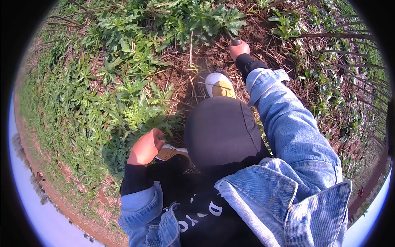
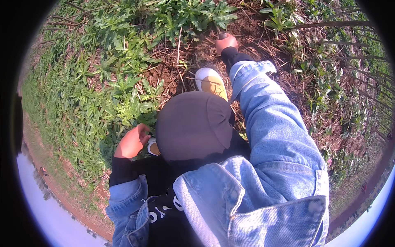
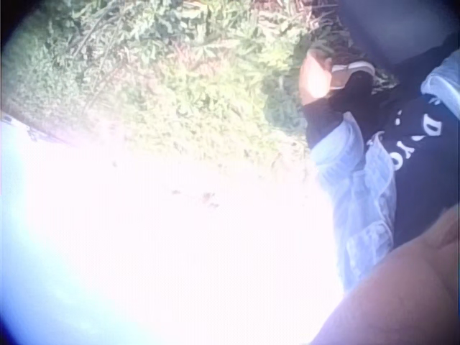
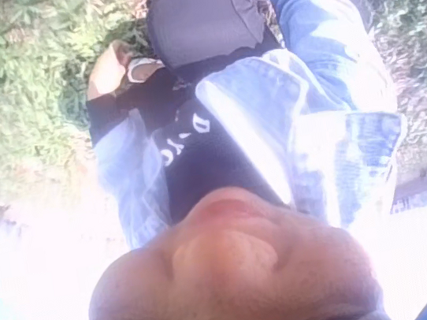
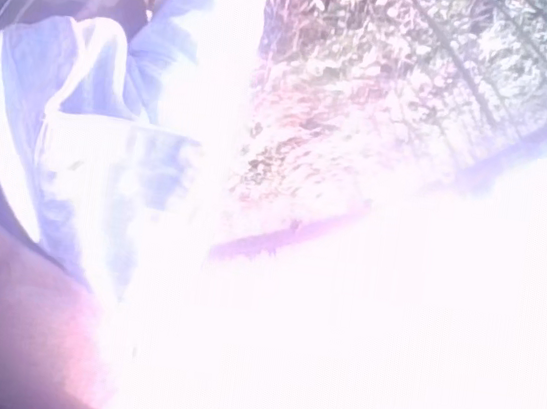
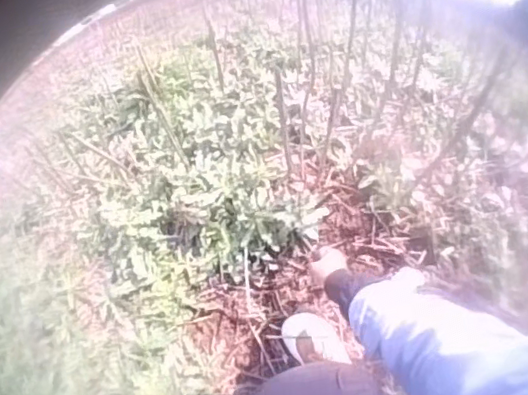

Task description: The person uses a small hand tool to loosen soil and remove weeds from a garden bed. They repeatedly dig around the base of plants, pull out weeds, and clear the area while kneeling.

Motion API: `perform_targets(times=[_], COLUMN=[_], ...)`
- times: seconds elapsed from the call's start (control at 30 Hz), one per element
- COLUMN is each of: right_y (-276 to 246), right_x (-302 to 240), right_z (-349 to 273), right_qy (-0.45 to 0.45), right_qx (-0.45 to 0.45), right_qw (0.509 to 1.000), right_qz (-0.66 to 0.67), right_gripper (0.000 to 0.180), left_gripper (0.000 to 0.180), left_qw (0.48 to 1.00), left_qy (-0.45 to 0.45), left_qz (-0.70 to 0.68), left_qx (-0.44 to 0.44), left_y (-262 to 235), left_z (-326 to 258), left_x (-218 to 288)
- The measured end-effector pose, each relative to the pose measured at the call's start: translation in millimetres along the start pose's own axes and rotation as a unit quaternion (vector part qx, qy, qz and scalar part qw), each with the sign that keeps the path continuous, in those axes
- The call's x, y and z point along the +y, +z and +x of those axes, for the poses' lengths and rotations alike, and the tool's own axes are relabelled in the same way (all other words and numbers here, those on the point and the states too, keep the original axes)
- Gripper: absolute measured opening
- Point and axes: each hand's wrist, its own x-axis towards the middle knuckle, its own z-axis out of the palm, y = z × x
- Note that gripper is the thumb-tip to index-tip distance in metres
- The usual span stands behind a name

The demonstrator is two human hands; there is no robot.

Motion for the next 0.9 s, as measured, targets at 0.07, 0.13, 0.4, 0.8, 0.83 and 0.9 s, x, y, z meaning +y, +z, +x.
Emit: perform_targets(times=[0.07,0.13,0.4,0.8,0.83,0.9], right_y=[1,-8,-68,-151,-146,-130], right_x=[-9,-6,27,19,17,10], right_z=[13,1,-89,-121,-124,-127], right_qy=[-0.001,0.026,0.127,0.23,0.232,0.164], right_qx=[-0.018,-0.069,-0.101,-0.056,-0.082,-0.149], right_qw=[1.0,0.99,0.952,0.803,0.831,0.873], right_qz=[-0.021,0.119,0.261,0.547,0.499,0.435], right_gripper=[0.017,0.013,0.023,0.026,0.032,0.039], left_gripper=[0.025,0.025,0.025,0.025,0.025,0.025], left_qw=[0.999,0.999,0.996,0.988,0.987,0.985], left_qy=[0.0,-0.003,0.026,0.074,0.078,0.086], left_qz=[0.035,0.036,0.059,0.09,0.091,0.095], left_qx=[-0.008,0.023,0.058,0.102,0.106,0.113], left_y=[-1,-9,-17,-16,-15,-14], left_z=[-1,-1,6,-10,-12,-14], left_x=[1,3,16,23,23,21])
